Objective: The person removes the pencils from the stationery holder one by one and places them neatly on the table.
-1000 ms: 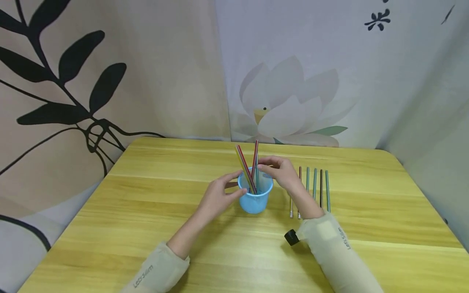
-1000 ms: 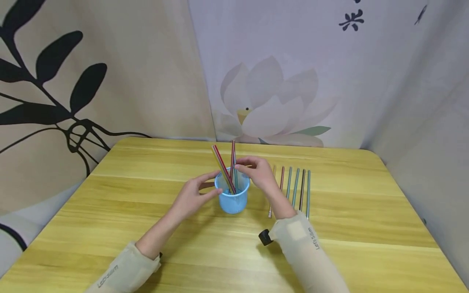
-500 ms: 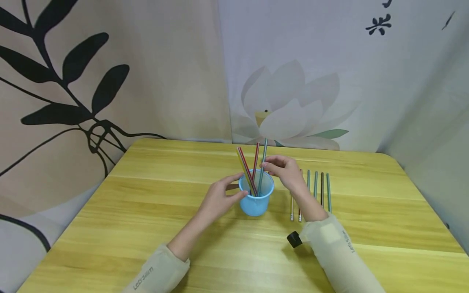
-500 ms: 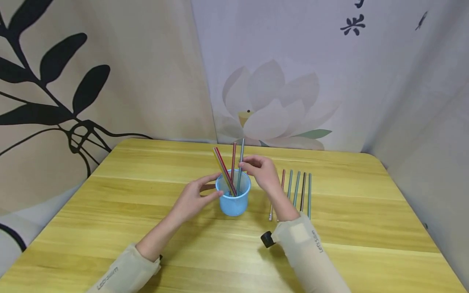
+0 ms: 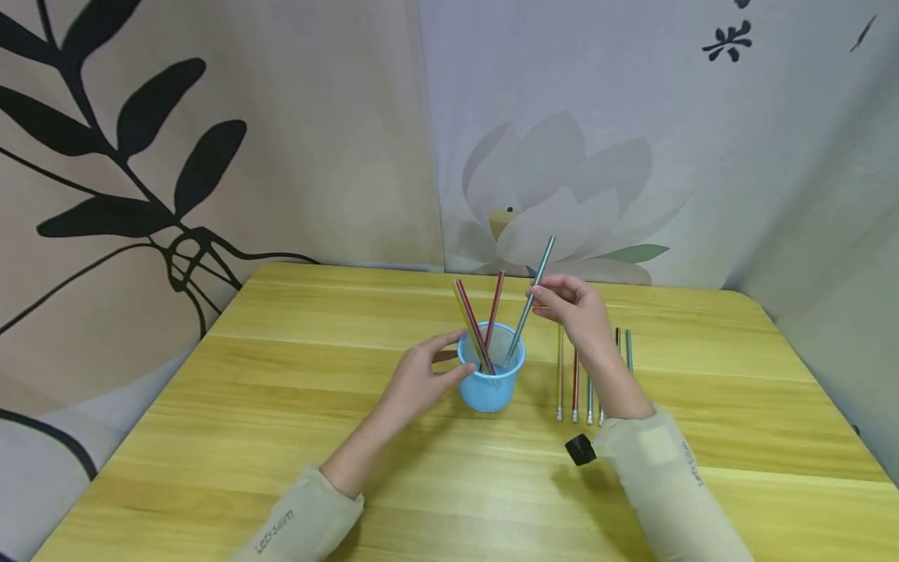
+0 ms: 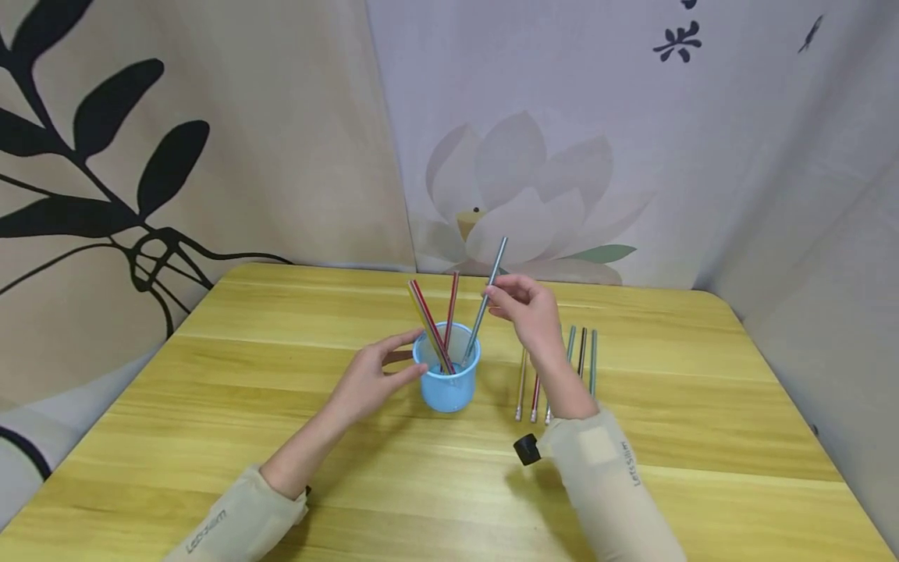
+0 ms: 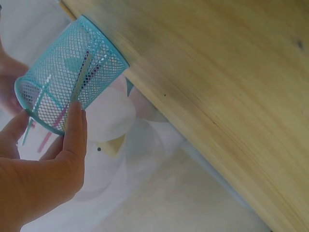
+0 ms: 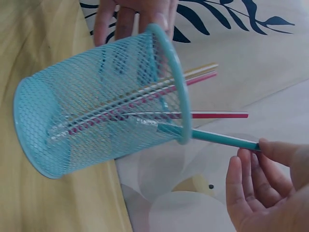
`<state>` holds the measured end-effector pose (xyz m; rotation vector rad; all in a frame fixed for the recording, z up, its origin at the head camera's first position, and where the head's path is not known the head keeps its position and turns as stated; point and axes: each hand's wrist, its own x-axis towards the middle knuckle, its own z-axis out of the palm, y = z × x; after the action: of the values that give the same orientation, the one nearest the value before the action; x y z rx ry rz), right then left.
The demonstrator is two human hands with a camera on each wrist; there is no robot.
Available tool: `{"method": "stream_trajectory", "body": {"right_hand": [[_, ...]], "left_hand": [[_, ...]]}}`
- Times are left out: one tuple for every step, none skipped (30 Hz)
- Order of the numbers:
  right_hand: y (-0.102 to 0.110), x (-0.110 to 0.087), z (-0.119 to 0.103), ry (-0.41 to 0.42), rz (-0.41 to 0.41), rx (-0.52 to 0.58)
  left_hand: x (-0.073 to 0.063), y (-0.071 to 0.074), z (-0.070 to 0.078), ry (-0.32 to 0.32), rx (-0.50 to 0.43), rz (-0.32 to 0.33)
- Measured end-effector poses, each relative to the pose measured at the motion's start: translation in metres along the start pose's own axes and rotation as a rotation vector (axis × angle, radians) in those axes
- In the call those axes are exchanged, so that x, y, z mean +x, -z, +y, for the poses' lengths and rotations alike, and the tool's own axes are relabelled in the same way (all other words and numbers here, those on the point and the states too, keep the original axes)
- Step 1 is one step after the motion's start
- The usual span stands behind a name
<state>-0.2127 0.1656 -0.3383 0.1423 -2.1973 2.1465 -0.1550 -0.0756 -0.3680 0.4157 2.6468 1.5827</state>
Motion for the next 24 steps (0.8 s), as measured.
{"method": "stream_trajectory", "body": {"right_hand": [[0.002, 0.0, -0.002, 0.009, 0.007, 0.0], [0.003, -0.001, -0.004, 0.017, 0.013, 0.001], [0.005, -0.001, -0.006, 0.026, 0.018, 0.009], [0.007, -0.002, -0.007, 0.034, 0.024, 0.014], [0.008, -0.002, -0.009, 0.042, 0.028, 0.028], [0.01, -0.003, -0.011, 0.048, 0.031, 0.04], [0.012, -0.003, -0.013, 0.053, 0.035, 0.054], [0.014, -0.004, -0.014, 0.057, 0.039, 0.076], [0.016, -0.004, -0.016, 0.064, 0.045, 0.099], [0.019, -0.005, -0.018, 0.071, 0.054, 0.117], [0.022, -0.005, -0.019, 0.081, 0.063, 0.137], [0.025, -0.005, -0.021, 0.091, 0.07, 0.154], [0.028, -0.006, -0.023, 0.102, 0.078, 0.171], [0.031, -0.006, -0.024, 0.112, 0.083, 0.19], [0.035, -0.006, -0.025, 0.122, 0.09, 0.201], [0.038, -0.006, -0.026, 0.129, 0.093, 0.211], [0.042, -0.006, -0.026, 0.132, 0.094, 0.217], [0.045, -0.007, -0.027, 0.132, 0.095, 0.223], [0.049, -0.007, -0.027, 0.128, 0.098, 0.223], [0.053, -0.008, -0.027, 0.124, 0.098, 0.224], [0.057, -0.008, -0.026, 0.119, 0.101, 0.221], [0.06, -0.009, -0.026, 0.113, 0.103, 0.218], [0.064, -0.01, -0.025, 0.107, 0.104, 0.215], [0.068, -0.01, -0.024, 0.1, 0.106, 0.217]], "left_hand": [[0.0, 0.0, 0.0, 0.001, 0.001, 0.001], [0.001, 0.0, 0.0, 0.003, 0.0, 0.002], [0.001, 0.0, 0.0, 0.004, 0.0, 0.003], [0.001, 0.0, 0.0, 0.003, 0.003, 0.004], [0.001, -0.001, 0.0, 0.002, 0.006, 0.004], [0.001, -0.001, 0.0, 0.003, 0.009, 0.004], [0.001, -0.001, -0.001, 0.003, 0.01, 0.004], [0.001, -0.001, -0.001, 0.001, 0.011, 0.003], [0.001, -0.001, -0.001, 0.002, 0.01, 0.003], [0.001, -0.001, -0.001, 0.0, 0.012, 0.003], [0.001, -0.001, -0.001, 0.0, 0.014, 0.0], [0.001, -0.001, -0.002, 0.0, 0.016, 0.0], [0.001, -0.001, -0.002, -0.001, 0.016, -0.001], [0.001, -0.001, -0.002, -0.003, 0.017, -0.002], [0.001, -0.001, -0.002, -0.002, 0.016, -0.002], [0.0, -0.001, -0.002, -0.004, 0.018, -0.002], [0.0, -0.001, -0.003, -0.002, 0.016, -0.004], [0.0, 0.0, -0.003, -0.003, 0.015, -0.003], [0.0, 0.0, -0.003, -0.01, 0.021, -0.004], [0.0, 0.0, -0.003, -0.012, 0.022, -0.004], [0.0, 0.0, -0.003, -0.011, 0.022, -0.005], [0.0, 0.0, -0.003, -0.012, 0.023, -0.005], [0.0, 0.0, -0.002, -0.011, 0.022, -0.005], [-0.001, 0.0, -0.002, -0.011, 0.022, -0.005]]}}
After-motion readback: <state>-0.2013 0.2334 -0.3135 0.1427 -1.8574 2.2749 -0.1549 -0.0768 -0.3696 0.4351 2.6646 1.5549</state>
